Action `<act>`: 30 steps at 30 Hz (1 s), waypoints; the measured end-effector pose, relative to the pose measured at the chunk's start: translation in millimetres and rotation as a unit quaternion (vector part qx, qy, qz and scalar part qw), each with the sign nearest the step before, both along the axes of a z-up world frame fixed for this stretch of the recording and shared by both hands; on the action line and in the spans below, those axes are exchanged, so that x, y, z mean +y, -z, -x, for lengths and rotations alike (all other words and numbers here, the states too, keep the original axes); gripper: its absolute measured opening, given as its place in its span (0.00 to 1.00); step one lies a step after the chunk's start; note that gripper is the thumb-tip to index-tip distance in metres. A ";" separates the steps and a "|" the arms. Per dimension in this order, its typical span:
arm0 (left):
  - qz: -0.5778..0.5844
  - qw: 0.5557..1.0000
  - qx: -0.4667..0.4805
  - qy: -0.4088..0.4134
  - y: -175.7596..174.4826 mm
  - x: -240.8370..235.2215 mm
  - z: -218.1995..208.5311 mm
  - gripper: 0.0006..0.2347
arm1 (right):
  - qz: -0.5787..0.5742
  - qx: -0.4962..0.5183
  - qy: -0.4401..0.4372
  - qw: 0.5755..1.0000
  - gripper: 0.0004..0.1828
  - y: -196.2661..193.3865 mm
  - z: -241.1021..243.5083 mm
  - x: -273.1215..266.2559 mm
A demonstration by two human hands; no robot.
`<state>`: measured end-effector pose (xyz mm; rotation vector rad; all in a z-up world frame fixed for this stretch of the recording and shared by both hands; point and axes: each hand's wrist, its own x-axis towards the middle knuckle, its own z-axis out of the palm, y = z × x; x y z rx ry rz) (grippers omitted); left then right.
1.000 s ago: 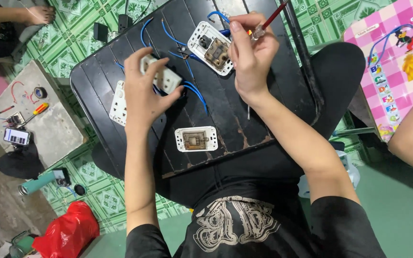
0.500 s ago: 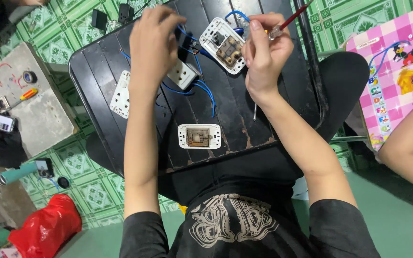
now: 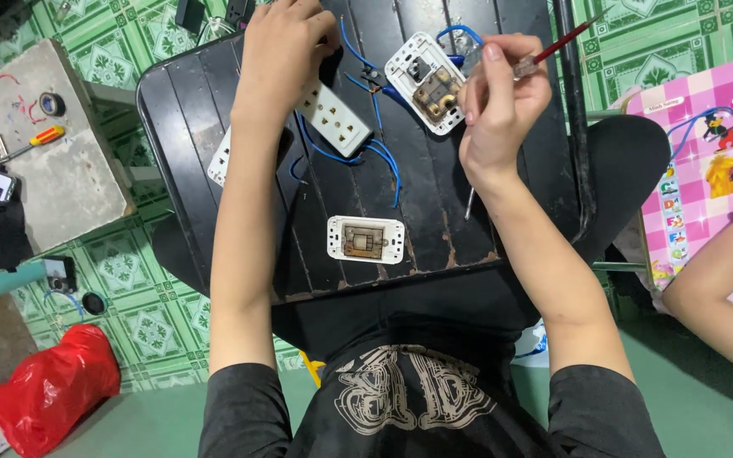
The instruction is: The person uses a screwdriver to connect wires to electrical outlet terminals on a black table. They manipulate blue and red wires, tighten screws, and test connections with a voltage tester.
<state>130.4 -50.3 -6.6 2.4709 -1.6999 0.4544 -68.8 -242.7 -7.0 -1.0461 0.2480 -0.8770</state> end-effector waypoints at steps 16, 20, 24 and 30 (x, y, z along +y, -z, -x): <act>0.069 0.961 0.198 -0.180 -108.8 117.7 69.2 0.06 | -0.037 0.005 0.004 0.999 0.07 4.8 5.8 -12.7; 0.019 0.948 0.204 -0.244 -92.8 139.5 108.3 0.11 | -0.012 0.020 0.017 1.000 0.08 5.3 4.7 -16.3; 0.064 0.946 0.153 -0.277 -69.5 138.7 157.0 0.20 | 0.012 -0.009 0.028 1.000 0.09 8.3 4.7 -20.3; 0.042 0.957 0.280 -0.068 -57.9 106.6 208.9 0.21 | 0.008 -0.082 0.075 0.994 0.09 14.1 8.8 -53.2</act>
